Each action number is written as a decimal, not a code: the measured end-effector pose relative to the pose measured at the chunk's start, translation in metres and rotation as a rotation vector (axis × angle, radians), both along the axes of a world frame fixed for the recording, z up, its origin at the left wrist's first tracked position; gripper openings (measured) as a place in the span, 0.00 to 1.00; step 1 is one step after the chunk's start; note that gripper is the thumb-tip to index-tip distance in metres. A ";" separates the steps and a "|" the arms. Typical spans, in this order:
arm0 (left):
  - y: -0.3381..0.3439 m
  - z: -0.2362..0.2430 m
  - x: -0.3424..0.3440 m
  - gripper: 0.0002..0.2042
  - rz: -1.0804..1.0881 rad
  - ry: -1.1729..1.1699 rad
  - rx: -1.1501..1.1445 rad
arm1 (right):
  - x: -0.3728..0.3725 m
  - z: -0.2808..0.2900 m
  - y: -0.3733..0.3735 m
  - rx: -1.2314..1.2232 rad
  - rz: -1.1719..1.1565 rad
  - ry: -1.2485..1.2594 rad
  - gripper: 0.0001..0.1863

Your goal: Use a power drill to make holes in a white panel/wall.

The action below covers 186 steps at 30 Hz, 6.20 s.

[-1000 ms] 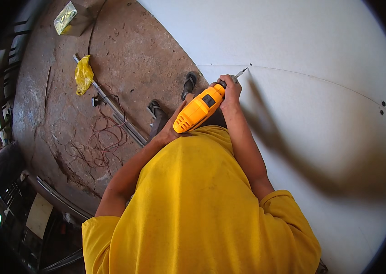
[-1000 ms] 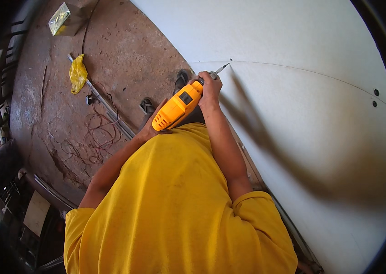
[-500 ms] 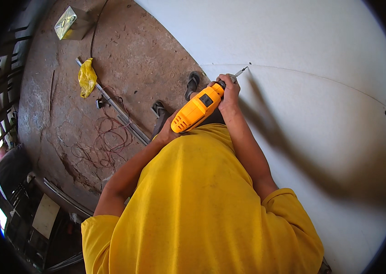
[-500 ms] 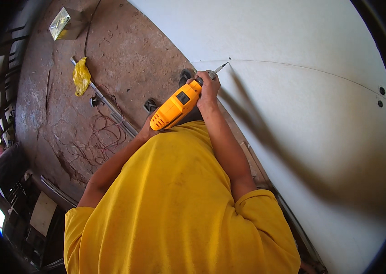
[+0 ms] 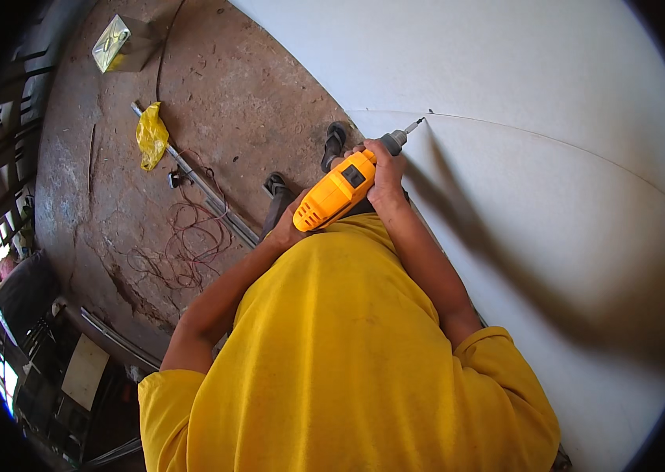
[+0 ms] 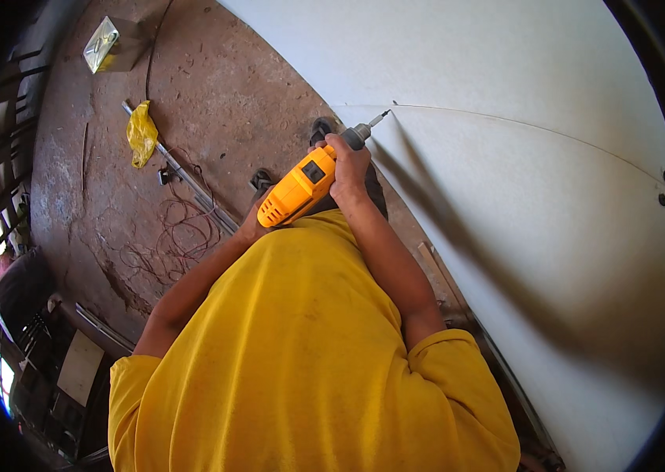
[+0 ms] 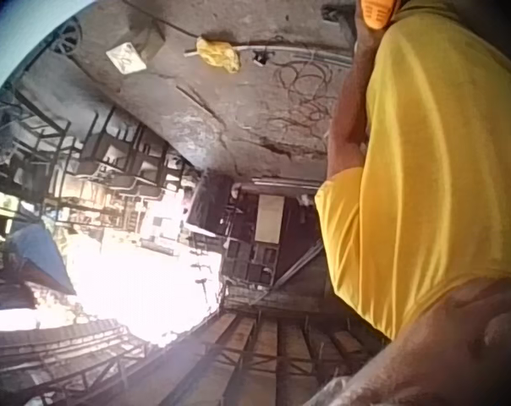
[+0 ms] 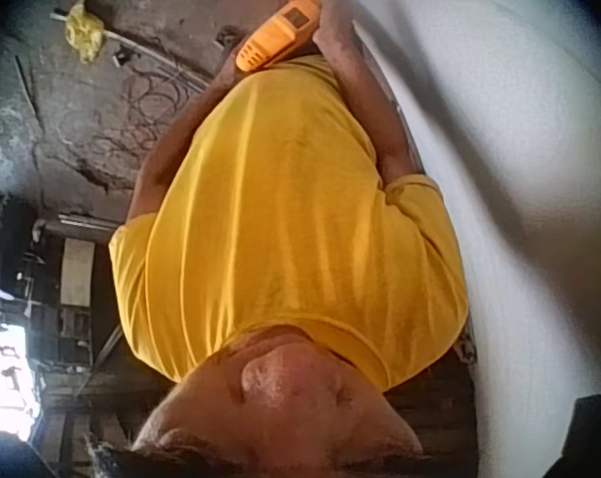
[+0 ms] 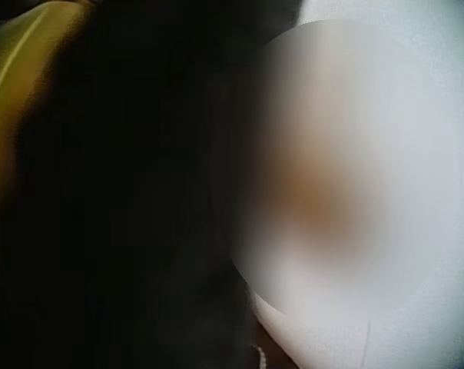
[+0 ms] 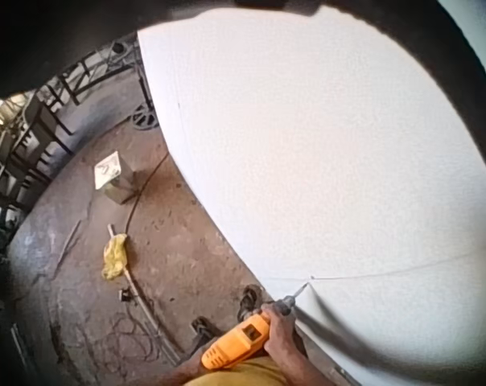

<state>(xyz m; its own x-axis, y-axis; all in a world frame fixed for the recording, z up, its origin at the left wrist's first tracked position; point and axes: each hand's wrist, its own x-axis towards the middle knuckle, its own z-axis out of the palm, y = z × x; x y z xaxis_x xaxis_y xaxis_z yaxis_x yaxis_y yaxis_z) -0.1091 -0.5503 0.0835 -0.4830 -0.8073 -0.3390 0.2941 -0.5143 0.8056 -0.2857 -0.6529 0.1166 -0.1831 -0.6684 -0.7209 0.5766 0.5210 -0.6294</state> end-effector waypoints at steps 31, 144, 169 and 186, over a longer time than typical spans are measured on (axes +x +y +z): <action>0.025 -0.026 0.000 0.30 -0.027 -0.180 0.131 | 0.000 -0.026 0.007 -0.028 0.031 -0.036 0.11; 0.211 -0.057 0.006 0.25 -0.718 -1.521 -0.125 | -0.249 -0.138 0.402 0.015 0.102 0.395 0.13; 0.195 -0.129 0.057 0.25 -0.757 -1.391 0.012 | -0.223 -0.104 0.415 0.279 0.015 0.829 0.12; 0.199 -0.139 0.049 0.23 -0.790 -1.407 -0.198 | -0.263 -0.098 0.425 0.274 0.080 0.992 0.12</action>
<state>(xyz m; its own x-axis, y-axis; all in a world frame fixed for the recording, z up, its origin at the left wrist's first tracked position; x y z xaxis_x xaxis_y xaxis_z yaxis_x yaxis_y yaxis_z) -0.0604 -0.3515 -0.0556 -0.1904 -0.6048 -0.7733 -0.9643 -0.0327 0.2630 -0.5486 -0.2278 0.0186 -0.7404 -0.5405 -0.3996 -0.1800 0.7322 -0.6569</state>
